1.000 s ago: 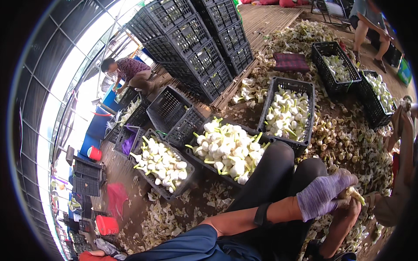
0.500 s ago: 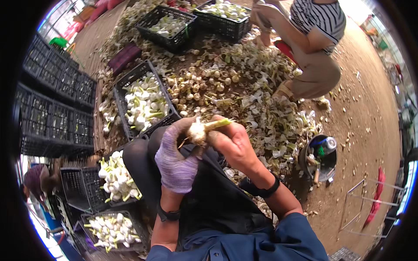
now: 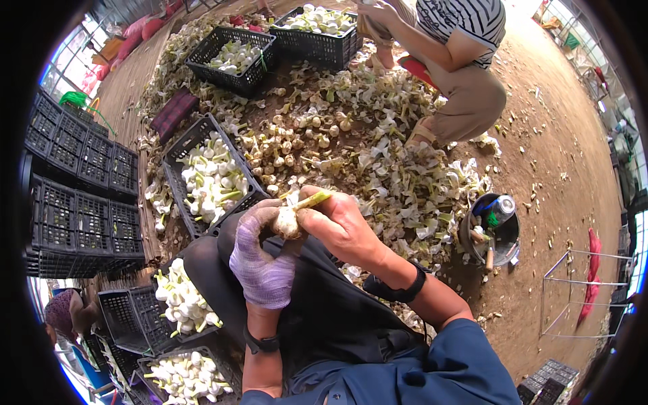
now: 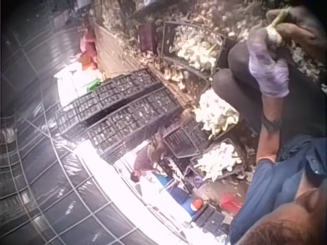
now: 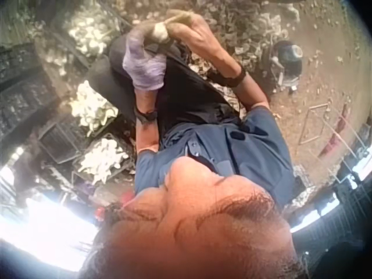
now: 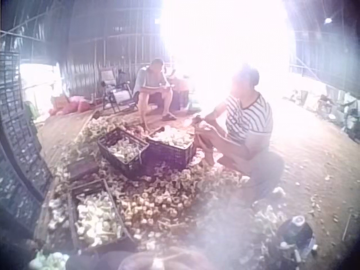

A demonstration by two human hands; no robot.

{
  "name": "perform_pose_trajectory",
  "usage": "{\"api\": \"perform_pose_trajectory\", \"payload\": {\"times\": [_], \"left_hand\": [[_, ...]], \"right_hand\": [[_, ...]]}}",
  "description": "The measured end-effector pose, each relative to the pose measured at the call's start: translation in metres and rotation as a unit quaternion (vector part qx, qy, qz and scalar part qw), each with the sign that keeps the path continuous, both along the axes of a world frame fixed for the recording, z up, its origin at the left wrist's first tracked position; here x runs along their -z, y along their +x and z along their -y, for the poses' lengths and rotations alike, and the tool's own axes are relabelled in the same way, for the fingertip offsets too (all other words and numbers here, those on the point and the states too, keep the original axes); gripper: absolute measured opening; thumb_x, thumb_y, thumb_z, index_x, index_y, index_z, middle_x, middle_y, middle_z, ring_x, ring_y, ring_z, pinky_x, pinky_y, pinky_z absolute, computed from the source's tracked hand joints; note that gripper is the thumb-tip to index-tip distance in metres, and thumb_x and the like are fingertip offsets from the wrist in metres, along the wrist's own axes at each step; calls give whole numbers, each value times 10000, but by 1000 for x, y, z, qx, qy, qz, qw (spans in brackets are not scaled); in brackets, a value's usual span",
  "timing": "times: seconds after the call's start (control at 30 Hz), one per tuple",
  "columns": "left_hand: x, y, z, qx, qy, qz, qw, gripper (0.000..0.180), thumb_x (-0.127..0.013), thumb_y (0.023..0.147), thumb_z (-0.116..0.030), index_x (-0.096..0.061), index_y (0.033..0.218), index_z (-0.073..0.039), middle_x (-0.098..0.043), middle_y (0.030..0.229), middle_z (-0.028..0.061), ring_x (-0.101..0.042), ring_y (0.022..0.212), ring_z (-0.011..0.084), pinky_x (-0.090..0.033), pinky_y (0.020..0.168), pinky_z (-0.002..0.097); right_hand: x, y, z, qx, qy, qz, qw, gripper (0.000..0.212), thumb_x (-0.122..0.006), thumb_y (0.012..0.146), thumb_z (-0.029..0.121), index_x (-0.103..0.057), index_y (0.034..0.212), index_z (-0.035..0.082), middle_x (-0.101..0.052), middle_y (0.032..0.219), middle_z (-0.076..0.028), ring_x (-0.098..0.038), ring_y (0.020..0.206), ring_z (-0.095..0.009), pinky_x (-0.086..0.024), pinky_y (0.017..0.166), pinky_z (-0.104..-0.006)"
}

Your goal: The person picks up a garlic bulb from the ground, peels away the outer layers, and snaps off the stem before placing it into a plastic crate.

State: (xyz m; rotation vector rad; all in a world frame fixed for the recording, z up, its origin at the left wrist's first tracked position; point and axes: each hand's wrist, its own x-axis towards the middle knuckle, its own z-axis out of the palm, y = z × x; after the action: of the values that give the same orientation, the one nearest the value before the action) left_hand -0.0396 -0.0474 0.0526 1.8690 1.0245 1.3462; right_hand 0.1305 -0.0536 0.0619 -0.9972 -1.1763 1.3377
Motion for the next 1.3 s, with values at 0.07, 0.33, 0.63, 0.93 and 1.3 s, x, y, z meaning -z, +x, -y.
{"api": "perform_pose_trajectory", "payload": {"times": [0.07,0.33,0.63,0.93,1.3], "left_hand": [[0,2,-1,-1,14,8,1000,483,-833,796,-3,-622,1226,-68,-694,1215,152,-707,1070,288,-570,911,390],[-2,4,7,-17,-90,11,996,507,-867,828,-137,-604,1256,-70,-705,1152,132,-709,992,228,-564,896,339],[5,4,-7,118,-327,247,905,571,-703,984,-437,-518,1323,-16,-592,1188,71,-576,1094,150,-478,974,294],[-1,20,6,53,-208,206,955,547,-681,996,-441,-530,1319,-27,-600,1120,58,-589,987,121,-512,859,284],[4,9,2,79,-232,217,945,566,-578,1029,-521,-566,1289,-18,-653,1122,66,-628,981,149,-520,869,280]], "right_hand": [[0,5,-1,-3,8,38,999,169,-522,955,96,-651,995,-6,-595,848,34,-495,796,-50,-439,705,-244],[-3,-1,-2,21,-18,-42,999,106,-583,874,99,-605,911,3,-635,833,-29,-579,742,-116,-443,679,-287],[-10,26,-17,5,248,311,918,247,-631,782,141,-610,957,-33,-576,841,-169,-581,780,-379,-473,708,-451],[-10,14,-4,3,108,183,977,206,-656,1010,197,-681,1052,-2,-673,886,-131,-668,788,-239,-524,707,-355],[-17,16,-3,-7,213,224,951,188,-614,906,100,-673,1046,-10,-683,964,-161,-675,830,-311,-539,765,-365]]}}
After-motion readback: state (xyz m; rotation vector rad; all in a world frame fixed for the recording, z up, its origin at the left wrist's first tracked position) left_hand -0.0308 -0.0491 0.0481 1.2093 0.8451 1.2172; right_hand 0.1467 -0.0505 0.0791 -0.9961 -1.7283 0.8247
